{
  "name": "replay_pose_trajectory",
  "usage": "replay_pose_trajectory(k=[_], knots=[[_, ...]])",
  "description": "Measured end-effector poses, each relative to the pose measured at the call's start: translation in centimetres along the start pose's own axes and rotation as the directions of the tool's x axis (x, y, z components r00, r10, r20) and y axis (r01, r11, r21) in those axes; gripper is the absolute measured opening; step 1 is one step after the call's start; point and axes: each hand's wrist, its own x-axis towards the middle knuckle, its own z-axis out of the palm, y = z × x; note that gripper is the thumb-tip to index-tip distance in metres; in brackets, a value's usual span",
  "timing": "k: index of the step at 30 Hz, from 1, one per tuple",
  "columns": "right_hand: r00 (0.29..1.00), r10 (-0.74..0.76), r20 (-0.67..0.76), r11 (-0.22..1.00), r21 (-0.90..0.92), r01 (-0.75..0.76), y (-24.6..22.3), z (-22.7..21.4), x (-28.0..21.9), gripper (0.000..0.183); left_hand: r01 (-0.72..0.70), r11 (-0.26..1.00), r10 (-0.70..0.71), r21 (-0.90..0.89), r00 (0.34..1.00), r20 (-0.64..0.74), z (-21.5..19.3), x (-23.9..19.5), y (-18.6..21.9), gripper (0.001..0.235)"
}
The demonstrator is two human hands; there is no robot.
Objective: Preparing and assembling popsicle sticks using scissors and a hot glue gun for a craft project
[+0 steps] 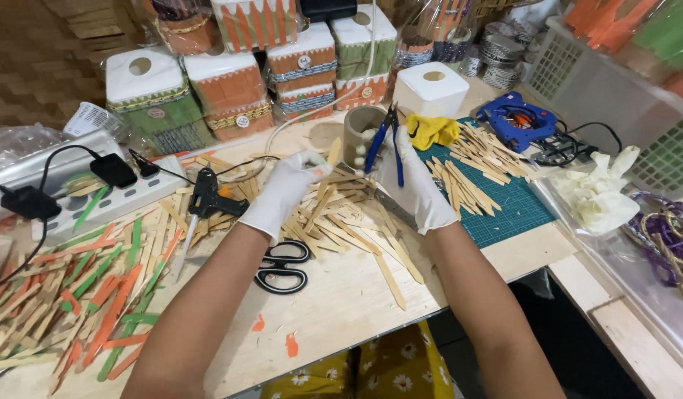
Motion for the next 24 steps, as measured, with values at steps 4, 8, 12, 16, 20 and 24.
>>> replay_pose_trajectory(k=[4, 8, 12, 16, 20, 24], knots=[[1.0, 0.012, -0.003, 0.997, -0.071, -0.012, 1.1, -0.6, 0.7, 0.066, 0.058, 0.981, -0.062, -0.187, 0.998, -0.015, -1.6, 0.5, -1.0, 0.019], [0.992, -0.079, -0.099, 0.942, -0.334, 0.042, 2.8, -0.6, 0.6, 0.048, 0.12, 0.945, -0.139, -0.305, 0.989, -0.043, -3.3, -1.9, -0.2, 0.019], [0.996, -0.074, -0.051, 0.843, -0.537, 0.036, 3.9, -0.6, 0.4, 0.04, 0.103, 0.931, -0.138, -0.351, 0.987, -0.076, -4.4, -2.6, -1.3, 0.019], [0.998, -0.064, -0.01, 0.651, -0.758, 0.034, 4.8, -0.2, 0.1, 0.04, 0.095, 0.922, -0.136, -0.377, 0.987, -0.084, -4.7, -3.0, -2.1, 0.02], [0.998, -0.065, 0.02, 0.45, -0.892, 0.047, 5.7, -0.6, 0.5, 0.048, 0.098, 0.926, -0.144, -0.365, 0.985, -0.1, -4.6, -2.3, -3.5, 0.022], [0.987, -0.104, 0.123, 0.375, -0.914, 0.154, 4.5, 1.1, -0.5, 0.047, 0.087, 0.928, -0.142, -0.361, 0.982, -0.127, -4.7, -2.9, -3.6, 0.022]])
